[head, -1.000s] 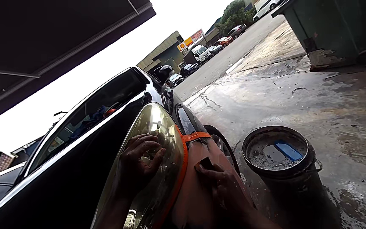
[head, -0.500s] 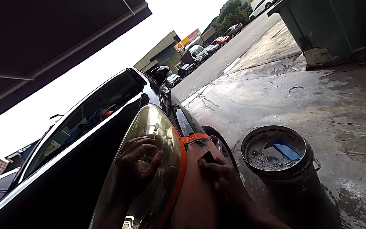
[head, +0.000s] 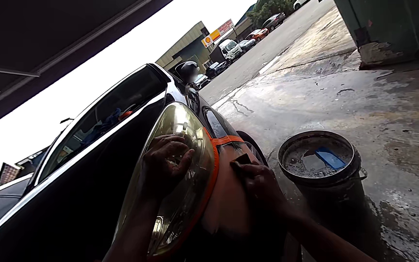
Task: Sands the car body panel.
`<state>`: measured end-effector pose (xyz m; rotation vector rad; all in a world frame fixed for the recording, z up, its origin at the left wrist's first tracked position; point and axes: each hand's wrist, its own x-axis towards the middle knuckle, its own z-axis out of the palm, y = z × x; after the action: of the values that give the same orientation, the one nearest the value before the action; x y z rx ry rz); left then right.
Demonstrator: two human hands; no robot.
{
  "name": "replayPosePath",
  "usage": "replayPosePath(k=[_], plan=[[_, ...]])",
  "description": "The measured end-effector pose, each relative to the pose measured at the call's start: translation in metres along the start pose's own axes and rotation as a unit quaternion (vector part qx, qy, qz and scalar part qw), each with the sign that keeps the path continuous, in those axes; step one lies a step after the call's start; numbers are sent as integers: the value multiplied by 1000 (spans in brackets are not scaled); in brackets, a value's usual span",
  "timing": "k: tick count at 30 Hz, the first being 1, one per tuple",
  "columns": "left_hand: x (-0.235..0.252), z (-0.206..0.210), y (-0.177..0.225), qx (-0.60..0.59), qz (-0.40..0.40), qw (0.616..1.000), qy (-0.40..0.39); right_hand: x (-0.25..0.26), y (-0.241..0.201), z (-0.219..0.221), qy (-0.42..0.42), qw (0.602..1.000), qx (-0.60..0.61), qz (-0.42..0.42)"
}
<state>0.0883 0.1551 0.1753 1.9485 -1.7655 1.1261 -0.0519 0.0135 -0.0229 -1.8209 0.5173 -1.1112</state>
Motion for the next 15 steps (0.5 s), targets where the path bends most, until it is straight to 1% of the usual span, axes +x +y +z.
replayPosePath(k=[1, 2, 4, 5, 6, 7, 9, 10, 11, 13, 14, 15], plan=[[-1, 0, 1, -4, -2, 1000, 0, 4, -6, 1, -4, 1000, 0, 25], [-1, 0, 1, -9, -3, 1000, 1, -10, -12, 6, 10, 1000, -3, 25], [-1, 0, -1, -17, 2, 1000, 4, -65, -22, 22, 63, 997, 10, -32], [-3, 0, -1, -18, 2, 1000, 2, -82, -23, 25, 74, 996, 19, -54], [-4, 0, 1, -21, 0, 1000, 1, -82, -20, 24, 75, 995, 22, -55], [-6, 0, 2, -23, 1, 1000, 1, -66, -19, 20, 64, 997, 21, -36], [-6, 0, 1, -22, 5, 1000, 5, -21, -20, 9, 29, 999, 27, 33], [-6, 0, 1, -23, 0, 1000, 5, -15, -25, 9, 25, 998, 27, 51], [-5, 1, 1, -26, -6, 1000, 5, -28, -29, 14, 40, 998, 22, 44], [-2, 2, 1, -30, -13, 999, 3, -82, -34, 31, 92, 995, 17, -27], [-2, 3, 1, -30, -11, 999, 1, -99, -33, 34, 103, 993, 14, -58], [-3, 3, 0, -31, -8, 999, -5, -99, -29, 34, 112, 991, 10, -68]])
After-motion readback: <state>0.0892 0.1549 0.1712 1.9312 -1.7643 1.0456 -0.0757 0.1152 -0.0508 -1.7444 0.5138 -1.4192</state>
